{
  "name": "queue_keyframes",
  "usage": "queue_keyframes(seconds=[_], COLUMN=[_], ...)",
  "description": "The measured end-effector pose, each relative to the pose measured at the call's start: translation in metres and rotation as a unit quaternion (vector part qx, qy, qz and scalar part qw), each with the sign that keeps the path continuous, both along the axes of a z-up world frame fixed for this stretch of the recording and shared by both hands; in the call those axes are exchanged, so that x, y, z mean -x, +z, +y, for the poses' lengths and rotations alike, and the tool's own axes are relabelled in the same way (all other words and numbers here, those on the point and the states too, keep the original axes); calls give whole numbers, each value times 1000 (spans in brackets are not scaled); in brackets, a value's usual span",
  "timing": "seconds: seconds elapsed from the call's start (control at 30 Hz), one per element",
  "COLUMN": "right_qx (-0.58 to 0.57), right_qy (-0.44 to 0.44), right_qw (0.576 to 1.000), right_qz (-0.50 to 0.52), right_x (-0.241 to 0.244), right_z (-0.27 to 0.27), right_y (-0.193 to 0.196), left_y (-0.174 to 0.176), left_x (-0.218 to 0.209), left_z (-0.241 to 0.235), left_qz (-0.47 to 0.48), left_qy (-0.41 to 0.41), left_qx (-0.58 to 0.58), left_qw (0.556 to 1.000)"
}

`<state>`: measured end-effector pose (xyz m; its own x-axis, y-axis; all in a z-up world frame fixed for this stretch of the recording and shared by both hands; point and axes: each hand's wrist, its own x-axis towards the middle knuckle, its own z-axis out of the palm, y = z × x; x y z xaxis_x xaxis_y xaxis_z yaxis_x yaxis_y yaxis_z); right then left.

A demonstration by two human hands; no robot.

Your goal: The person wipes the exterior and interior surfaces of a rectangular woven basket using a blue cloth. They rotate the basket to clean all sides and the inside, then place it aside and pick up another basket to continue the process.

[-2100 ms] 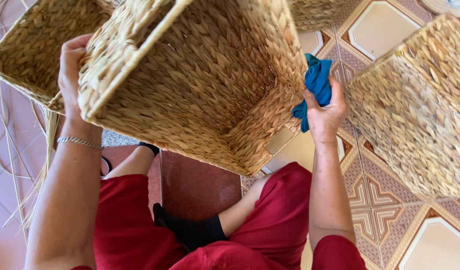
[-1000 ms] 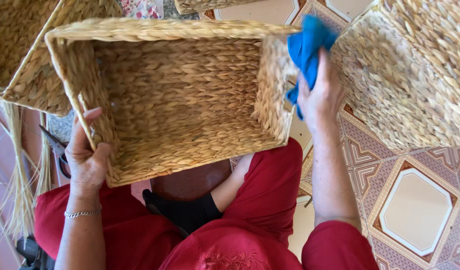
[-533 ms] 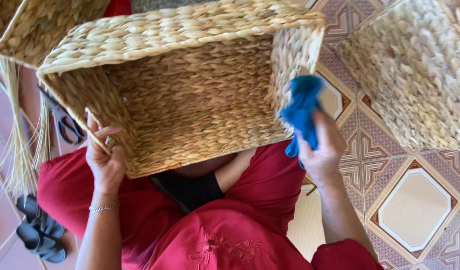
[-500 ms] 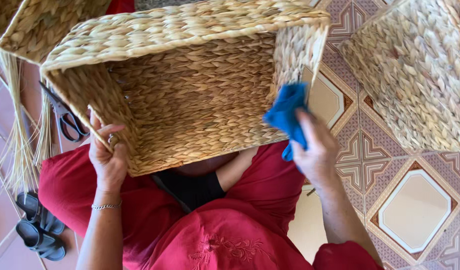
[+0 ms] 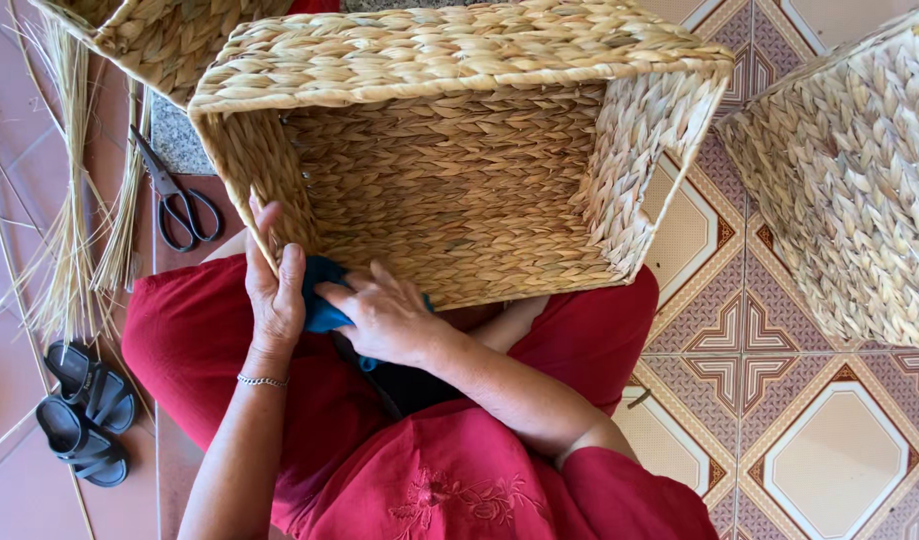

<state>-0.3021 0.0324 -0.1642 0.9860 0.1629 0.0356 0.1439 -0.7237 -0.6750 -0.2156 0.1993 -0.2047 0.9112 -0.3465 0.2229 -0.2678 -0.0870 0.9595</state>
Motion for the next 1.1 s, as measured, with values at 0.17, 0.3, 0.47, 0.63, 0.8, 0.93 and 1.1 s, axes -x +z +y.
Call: queue_keyframes(seconds=[0.17,0.3,0.47,0.63,0.8,0.93,1.1], right_qx=[-2,165,538,287,119,123,278], right_qy=[-47,-143,-161,-102,-18,23,10], right_qw=[995,938,799,922,988,988,949], right_qz=[88,268,216,239,94,94,150], right_x=[7,22,26,-20,-62,-28,9], right_z=[-79,-172,-211,-98,20,-14,-124], right_y=[-24,-19,-52,-65,-46,-53,-40], left_y=[-11,-9,-8,-20,-28,-28,-20], left_x=[12,17,10,13,11,16,15], left_z=[-2,0,3,7,8,10,9], left_qz=[105,63,177,170,155,154,174], left_qy=[49,21,-11,-12,-6,-26,-16], left_qx=[39,23,39,17,36,44,39], left_qw=[993,998,983,985,987,987,984])
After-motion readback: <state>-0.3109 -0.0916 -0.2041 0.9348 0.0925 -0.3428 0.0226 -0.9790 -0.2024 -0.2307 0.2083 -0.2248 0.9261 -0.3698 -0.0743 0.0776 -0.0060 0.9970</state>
